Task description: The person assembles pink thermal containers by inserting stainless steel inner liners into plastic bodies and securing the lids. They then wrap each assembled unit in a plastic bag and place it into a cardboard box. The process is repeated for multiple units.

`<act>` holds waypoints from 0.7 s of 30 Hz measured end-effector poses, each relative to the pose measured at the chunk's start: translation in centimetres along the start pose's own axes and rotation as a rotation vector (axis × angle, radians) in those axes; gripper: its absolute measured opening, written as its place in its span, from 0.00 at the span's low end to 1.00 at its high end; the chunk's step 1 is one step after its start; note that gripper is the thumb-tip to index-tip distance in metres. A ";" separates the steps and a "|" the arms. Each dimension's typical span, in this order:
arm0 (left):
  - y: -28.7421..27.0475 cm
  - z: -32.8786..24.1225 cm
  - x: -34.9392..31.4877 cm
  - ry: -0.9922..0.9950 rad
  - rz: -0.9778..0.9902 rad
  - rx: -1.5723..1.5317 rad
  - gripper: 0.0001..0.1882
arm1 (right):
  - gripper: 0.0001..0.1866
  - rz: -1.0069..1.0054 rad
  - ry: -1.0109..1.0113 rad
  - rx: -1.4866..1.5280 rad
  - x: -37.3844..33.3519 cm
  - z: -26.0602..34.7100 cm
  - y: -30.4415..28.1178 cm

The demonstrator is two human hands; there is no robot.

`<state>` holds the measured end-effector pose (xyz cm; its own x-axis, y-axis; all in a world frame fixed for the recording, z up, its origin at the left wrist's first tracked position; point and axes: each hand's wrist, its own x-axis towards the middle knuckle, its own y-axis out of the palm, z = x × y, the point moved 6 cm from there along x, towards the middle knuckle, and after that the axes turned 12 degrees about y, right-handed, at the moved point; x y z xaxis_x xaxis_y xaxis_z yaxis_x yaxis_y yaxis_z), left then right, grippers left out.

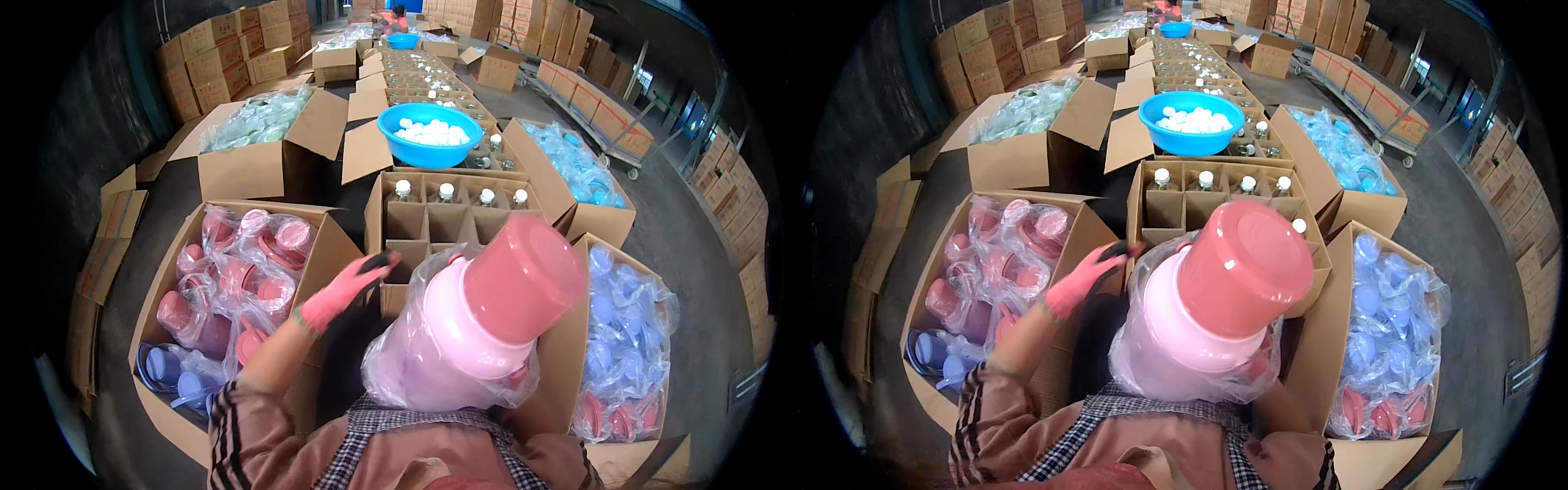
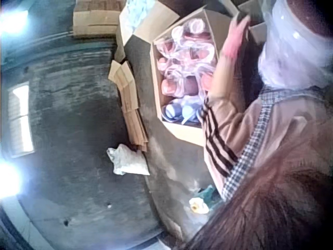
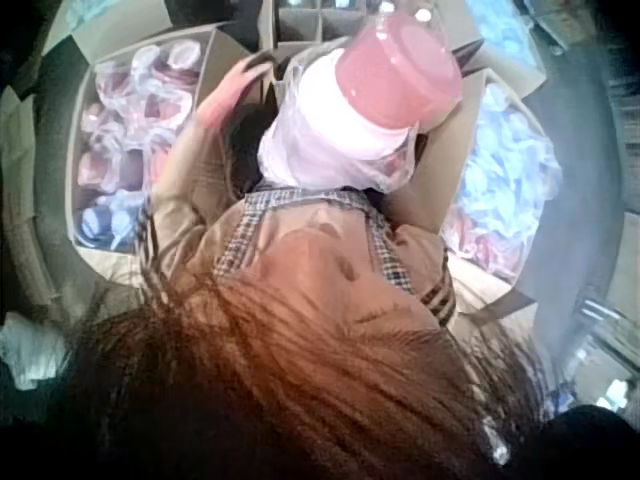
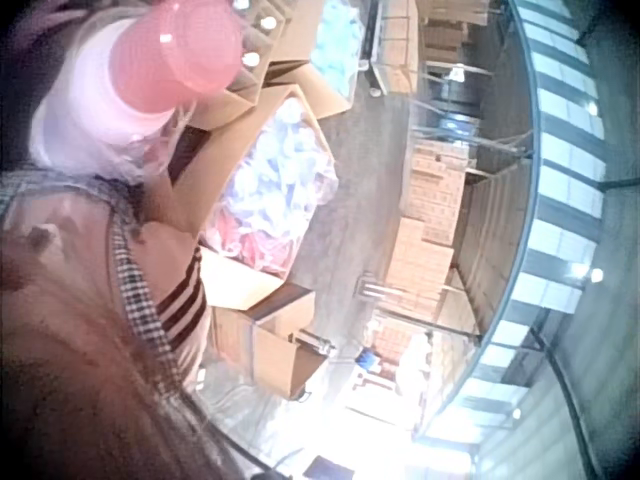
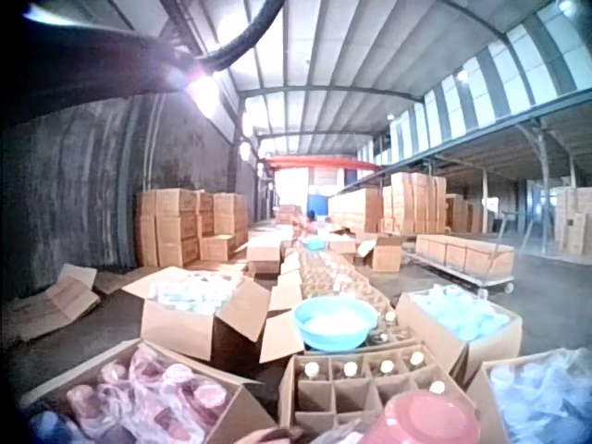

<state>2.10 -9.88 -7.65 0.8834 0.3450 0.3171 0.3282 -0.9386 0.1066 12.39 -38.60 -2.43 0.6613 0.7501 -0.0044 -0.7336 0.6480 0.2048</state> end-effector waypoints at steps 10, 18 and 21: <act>19.0 8.9 4.9 -0.139 0.995 -0.369 0.24 | 0.38 -0.197 0.137 -0.237 3.7 -4.7 -0.9; 14.0 5.4 3.7 0.062 0.590 0.038 0.24 | 0.42 0.154 -0.143 -1.048 -4.2 12.5 -1.1; 10.7 4.7 1.5 0.129 0.257 0.485 0.23 | 0.32 -0.015 -0.036 -1.037 2.7 7.7 -5.3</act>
<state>8.46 -19.38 -10.44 0.9173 0.0737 0.3913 0.2511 -0.8697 -0.4250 19.32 -41.00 4.01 0.6630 0.7479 0.0327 -0.4884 0.4652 -0.7383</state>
